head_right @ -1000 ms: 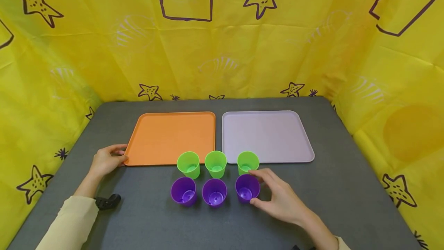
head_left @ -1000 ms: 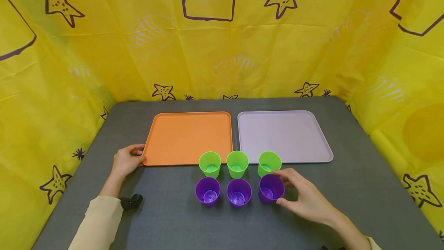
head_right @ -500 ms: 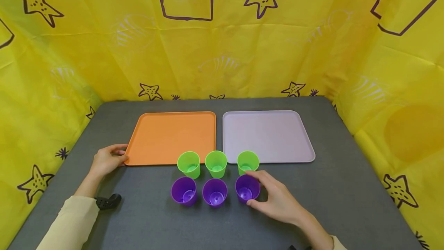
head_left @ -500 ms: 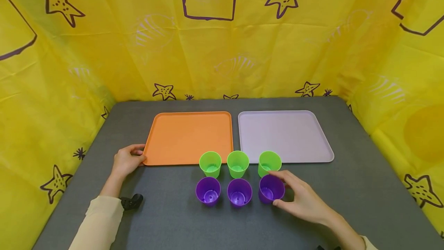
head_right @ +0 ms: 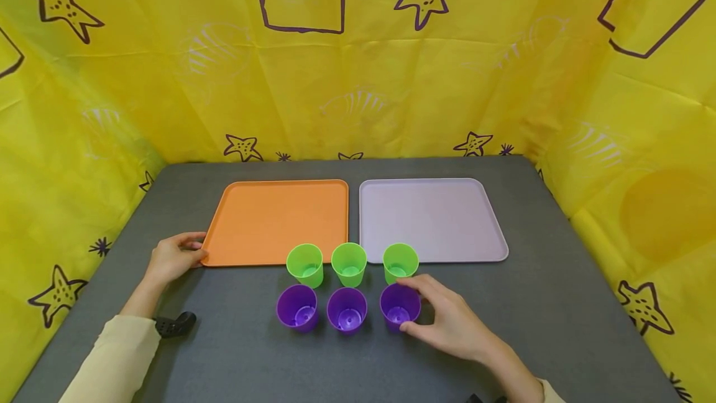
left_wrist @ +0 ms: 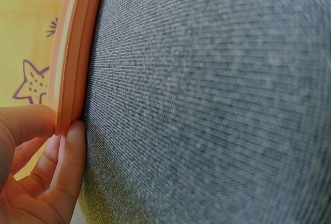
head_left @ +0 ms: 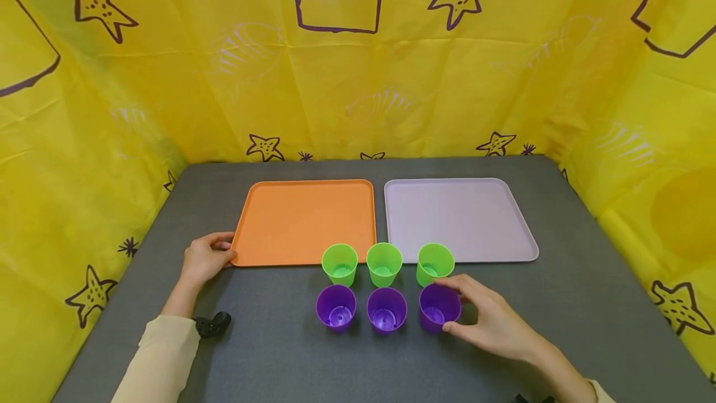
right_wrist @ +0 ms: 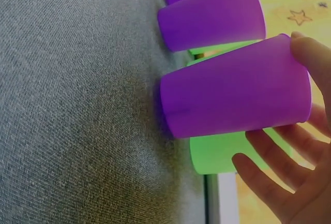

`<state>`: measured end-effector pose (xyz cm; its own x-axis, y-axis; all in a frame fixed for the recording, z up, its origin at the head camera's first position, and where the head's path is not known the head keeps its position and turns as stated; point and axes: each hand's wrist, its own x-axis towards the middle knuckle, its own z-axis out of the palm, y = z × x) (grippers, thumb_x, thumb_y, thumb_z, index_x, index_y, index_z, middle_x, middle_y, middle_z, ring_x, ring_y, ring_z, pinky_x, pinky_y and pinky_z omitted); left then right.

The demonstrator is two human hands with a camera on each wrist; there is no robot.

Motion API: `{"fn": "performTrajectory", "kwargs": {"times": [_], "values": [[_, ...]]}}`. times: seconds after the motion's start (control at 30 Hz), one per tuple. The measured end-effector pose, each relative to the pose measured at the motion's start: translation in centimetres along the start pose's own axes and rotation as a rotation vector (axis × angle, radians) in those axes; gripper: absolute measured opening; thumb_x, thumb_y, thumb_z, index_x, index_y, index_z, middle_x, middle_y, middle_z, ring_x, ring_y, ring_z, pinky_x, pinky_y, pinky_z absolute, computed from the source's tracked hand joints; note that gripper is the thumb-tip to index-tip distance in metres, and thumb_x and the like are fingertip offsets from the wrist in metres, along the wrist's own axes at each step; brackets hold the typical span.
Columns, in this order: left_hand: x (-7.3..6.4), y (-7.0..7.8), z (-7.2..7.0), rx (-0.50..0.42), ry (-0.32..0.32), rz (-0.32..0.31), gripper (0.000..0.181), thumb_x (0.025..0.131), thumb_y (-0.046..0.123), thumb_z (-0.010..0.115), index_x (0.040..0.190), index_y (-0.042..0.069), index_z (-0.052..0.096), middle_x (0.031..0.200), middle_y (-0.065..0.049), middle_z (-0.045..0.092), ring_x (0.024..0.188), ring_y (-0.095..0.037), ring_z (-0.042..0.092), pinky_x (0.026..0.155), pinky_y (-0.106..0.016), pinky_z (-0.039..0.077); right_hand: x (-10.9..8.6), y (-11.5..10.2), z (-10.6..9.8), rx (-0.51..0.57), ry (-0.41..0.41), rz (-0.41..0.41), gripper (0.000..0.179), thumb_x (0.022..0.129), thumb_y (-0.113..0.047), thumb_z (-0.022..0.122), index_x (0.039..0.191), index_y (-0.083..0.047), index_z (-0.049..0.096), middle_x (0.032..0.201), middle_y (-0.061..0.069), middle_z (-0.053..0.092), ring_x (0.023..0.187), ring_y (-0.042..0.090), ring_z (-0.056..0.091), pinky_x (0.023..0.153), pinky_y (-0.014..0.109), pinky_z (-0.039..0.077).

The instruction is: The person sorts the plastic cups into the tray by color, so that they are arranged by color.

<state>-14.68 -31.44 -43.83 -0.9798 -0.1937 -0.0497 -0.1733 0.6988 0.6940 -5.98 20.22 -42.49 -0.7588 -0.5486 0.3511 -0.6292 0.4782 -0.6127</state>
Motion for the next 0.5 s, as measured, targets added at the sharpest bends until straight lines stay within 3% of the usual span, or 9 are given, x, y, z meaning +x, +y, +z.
{"fn": "performTrajectory", "kwargs": {"times": [0.4,0.5], "values": [[0.0,-0.1,0.0,0.015,0.005,0.009,0.043,0.075,0.004,0.065,0.117,-0.004,0.059,0.092,-0.018,0.065,0.058,-0.007,0.06,0.05,-0.02,0.052,0.7,-1.9,-2.3,-0.052,-0.008,-0.024,0.069,0.067,-0.015,0.08,0.129,-0.009,0.05,0.115,-0.003,0.055,0.096,0.009,0.057,0.079,0.015,0.048],[0.1,-0.2,0.0,0.015,0.005,0.014,0.043,0.075,0.004,0.065,0.117,-0.004,0.059,0.092,-0.018,0.065,0.057,-0.006,0.06,0.051,-0.02,0.052,1.3,-2.3,-3.2,-0.056,0.002,-0.071,0.068,0.065,-0.014,0.081,0.126,-0.009,0.052,0.113,-0.003,0.056,0.093,0.009,0.057,0.079,0.013,0.047]]}}
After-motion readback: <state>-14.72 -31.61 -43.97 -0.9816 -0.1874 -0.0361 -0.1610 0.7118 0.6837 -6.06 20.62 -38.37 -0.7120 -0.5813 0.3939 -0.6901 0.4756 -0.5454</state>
